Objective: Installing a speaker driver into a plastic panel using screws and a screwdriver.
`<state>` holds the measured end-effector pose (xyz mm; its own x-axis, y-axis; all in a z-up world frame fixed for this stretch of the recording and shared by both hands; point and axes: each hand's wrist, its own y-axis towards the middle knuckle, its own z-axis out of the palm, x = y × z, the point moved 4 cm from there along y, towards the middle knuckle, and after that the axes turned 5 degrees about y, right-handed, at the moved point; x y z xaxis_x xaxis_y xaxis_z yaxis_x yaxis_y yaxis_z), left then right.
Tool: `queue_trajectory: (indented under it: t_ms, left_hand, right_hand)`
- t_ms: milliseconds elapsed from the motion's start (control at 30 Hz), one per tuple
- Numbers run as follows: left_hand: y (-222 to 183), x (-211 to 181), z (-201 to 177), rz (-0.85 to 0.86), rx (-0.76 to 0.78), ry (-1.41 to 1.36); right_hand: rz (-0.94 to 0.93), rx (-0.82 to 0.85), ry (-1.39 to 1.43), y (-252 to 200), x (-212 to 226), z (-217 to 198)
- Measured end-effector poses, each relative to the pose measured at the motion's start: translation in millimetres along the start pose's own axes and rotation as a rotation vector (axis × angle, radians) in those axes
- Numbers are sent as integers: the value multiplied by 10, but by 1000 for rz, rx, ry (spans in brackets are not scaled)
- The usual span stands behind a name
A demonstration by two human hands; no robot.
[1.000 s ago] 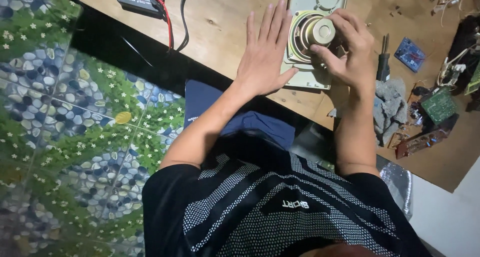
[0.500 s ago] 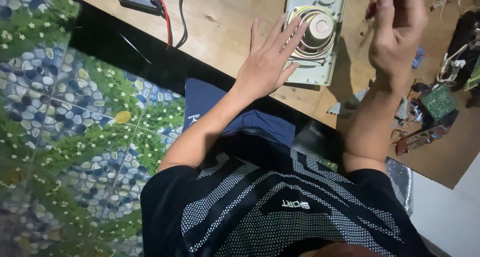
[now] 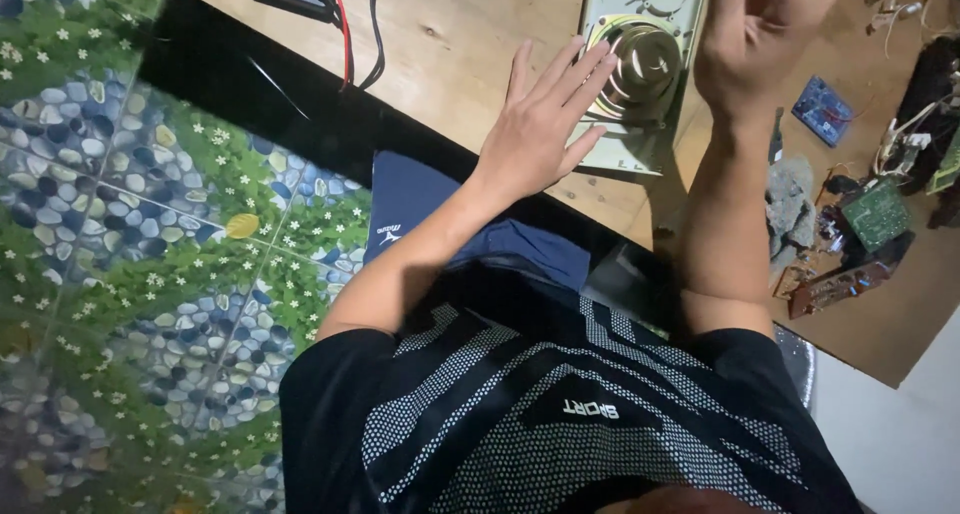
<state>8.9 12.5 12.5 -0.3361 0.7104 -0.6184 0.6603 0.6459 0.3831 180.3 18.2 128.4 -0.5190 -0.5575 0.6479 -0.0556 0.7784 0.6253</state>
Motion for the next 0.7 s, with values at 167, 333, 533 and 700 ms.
queue_trajectory:
  t_ms: [167,333,533,700]
  left_hand:
    - [11,-13,-40,1,9,5]
    - [25,-14,-47,8,20,21]
    - [26,-22,-68,12,15,27]
    - [17,-13,-59,2,18,24]
  right_hand:
    - [106,38,-79,9,64,112]
    - [86,60,-105,31,96,150]
    - [86,48,-110,8,82,180]
    - [81,27,-136,-26,28,167]
